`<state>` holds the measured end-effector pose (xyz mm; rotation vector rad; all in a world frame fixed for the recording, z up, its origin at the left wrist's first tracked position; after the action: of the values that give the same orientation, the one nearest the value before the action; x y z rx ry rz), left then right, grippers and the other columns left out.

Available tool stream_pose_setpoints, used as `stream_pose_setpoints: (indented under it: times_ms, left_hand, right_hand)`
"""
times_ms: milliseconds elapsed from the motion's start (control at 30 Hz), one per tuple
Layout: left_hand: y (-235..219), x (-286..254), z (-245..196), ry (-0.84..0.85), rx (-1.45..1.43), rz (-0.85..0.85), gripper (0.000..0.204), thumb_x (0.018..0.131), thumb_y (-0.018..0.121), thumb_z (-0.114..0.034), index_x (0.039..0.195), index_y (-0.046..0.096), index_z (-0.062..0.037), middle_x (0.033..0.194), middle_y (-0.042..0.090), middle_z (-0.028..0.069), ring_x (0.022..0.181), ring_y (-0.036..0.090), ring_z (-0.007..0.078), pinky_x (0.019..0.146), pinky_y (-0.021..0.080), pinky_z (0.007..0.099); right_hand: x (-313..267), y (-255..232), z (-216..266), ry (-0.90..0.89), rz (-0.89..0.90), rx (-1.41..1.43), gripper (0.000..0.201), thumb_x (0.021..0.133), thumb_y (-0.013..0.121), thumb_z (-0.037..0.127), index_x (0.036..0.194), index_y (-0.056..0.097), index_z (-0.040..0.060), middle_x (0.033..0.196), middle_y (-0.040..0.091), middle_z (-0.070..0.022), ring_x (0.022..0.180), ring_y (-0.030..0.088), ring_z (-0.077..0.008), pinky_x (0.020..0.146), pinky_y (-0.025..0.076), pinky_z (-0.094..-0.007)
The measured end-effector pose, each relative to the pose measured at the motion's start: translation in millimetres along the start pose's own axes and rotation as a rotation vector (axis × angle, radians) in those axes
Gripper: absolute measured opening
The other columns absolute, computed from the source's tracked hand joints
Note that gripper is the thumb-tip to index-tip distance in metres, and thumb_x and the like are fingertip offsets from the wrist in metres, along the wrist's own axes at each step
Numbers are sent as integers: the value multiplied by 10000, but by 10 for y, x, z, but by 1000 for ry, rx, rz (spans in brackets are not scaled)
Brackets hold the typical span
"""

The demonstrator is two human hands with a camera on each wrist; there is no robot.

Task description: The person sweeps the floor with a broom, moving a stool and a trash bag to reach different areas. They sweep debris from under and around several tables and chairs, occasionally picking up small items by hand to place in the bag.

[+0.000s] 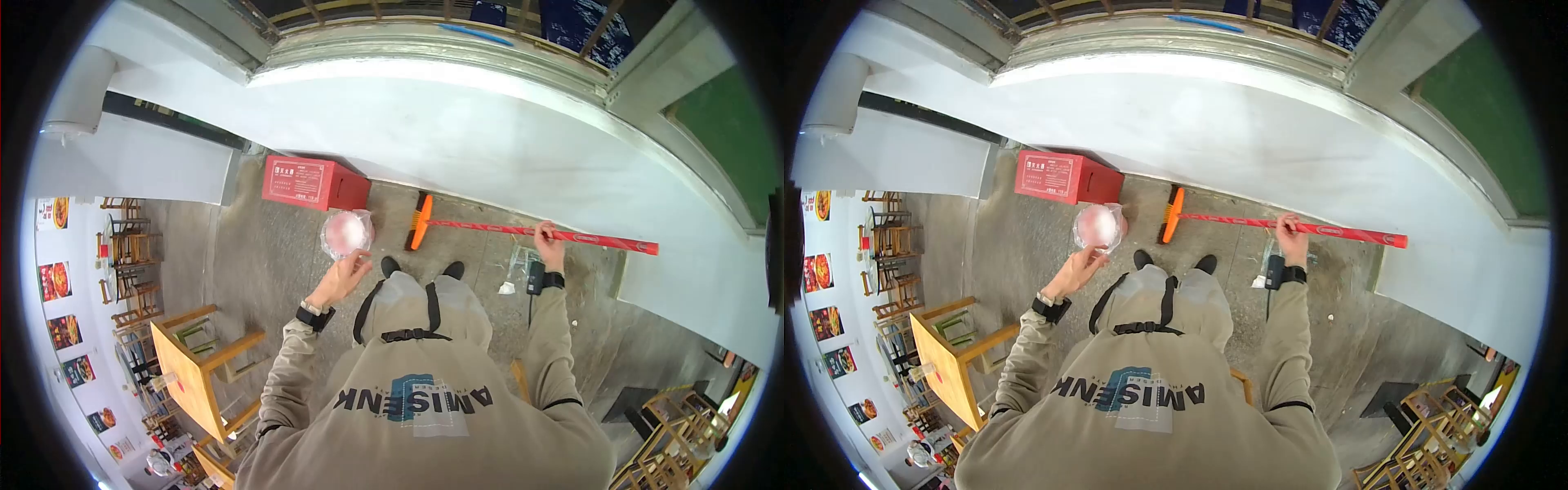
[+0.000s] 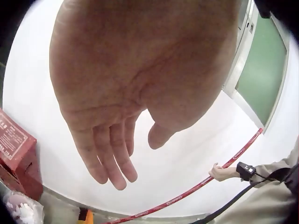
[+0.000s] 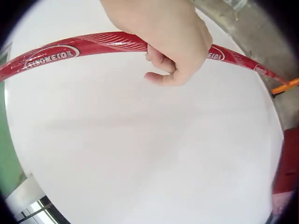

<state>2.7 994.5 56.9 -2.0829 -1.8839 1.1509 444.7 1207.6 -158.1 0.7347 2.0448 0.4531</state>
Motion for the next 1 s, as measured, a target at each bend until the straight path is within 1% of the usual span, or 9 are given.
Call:
stream_pose_setpoints:
  times_ms: [100, 300, 467, 567, 633, 733, 833, 967, 1000]
  left_hand:
    - [25, 106, -108, 28, 26, 48, 320, 882, 504, -224, 1135, 466, -31, 863, 620, 163, 777, 622, 265, 678, 473, 341]
    - [151, 314, -231, 145, 14, 128, 314, 880, 515, -214, 1127, 467, -25, 878, 619, 164, 792, 625, 255, 698, 479, 333]
    - [87, 444, -259, 193, 57, 206, 322, 881, 519, -223, 1126, 466, -20, 878, 613, 163, 810, 625, 254, 709, 478, 338]
    - [27, 517, -186, 217, 33, 249, 322, 883, 520, -231, 1125, 469, -24, 866, 612, 158, 811, 624, 260, 708, 476, 341]
    - [-24, 559, -127, 218, 102, 262, 316, 887, 518, -235, 1120, 475, -26, 874, 613, 148, 804, 622, 253, 709, 475, 341]
    - [-159, 598, -144, 255, 70, 331, 319, 892, 515, -242, 1124, 482, -26, 883, 615, 127, 796, 617, 224, 713, 475, 317]
    - [-376, 685, -110, 266, 127, 408, 321, 890, 522, -231, 1134, 481, -26, 879, 622, 112, 811, 617, 216, 722, 481, 309]
    - [-588, 894, 63, 441, 76, 529, 299, 881, 527, -204, 1120, 489, -29, 923, 629, 152, 831, 629, 262, 721, 490, 335]
    - [-620, 934, 90, 454, 86, 591, 301, 880, 526, -200, 1123, 486, -26, 922, 630, 155, 829, 629, 263, 721, 490, 336]
  right_hand:
    - [-547, 327, 135, -216, -48, -47, 59, 750, 500, -24, 716, 455, -10, 664, 450, -62, 508, 361, -124, 625, 435, -266]
    - [-1252, 643, 834, -237, 114, -28, 87, 769, 500, 13, 700, 453, -11, 728, 497, -100, 679, 485, -184, 455, 330, -198]
    - [-1770, 833, 693, -366, 130, -130, 55, 811, 450, -5, 821, 460, -59, 740, 487, -113, 624, 451, -165, 490, 364, -213]
    - [-1856, 821, 617, -464, 95, -146, 44, 801, 437, -25, 807, 455, -64, 717, 468, -111, 585, 442, -154, 505, 370, -212]
    - [-1793, 720, 767, -499, 144, -80, 72, 793, 466, -3, 728, 452, -31, 805, 523, -152, 592, 444, -169, 510, 376, -226]
    - [-1764, 600, 513, -381, 207, -76, 42, 794, 449, -17, 771, 465, -48, 795, 521, -152, 546, 411, -149, 545, 404, -243]
    - [-1686, 478, 7, -371, 197, -115, 102, 796, 438, -25, 858, 512, -58, 600, 405, -59, 508, 394, -145, 761, 471, -336]
    - [-1846, 212, -825, -633, 213, -257, 194, 836, 439, 22, 1013, 495, -32, 592, 405, -47, 513, 402, -142, 676, 443, -292]
    - [-1888, 138, -994, -572, 244, -310, 212, 838, 451, 35, 1039, 487, -20, 585, 405, -46, 508, 400, -141, 680, 441, -292]
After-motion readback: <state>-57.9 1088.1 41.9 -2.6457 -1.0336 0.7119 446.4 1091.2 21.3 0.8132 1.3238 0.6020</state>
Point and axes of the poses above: each hand's wrist, its own x-axis towards the middle knuckle, its own y-axis out of the palm, z = x × y, the point moved 4 cm from there along x, towards the middle knuckle
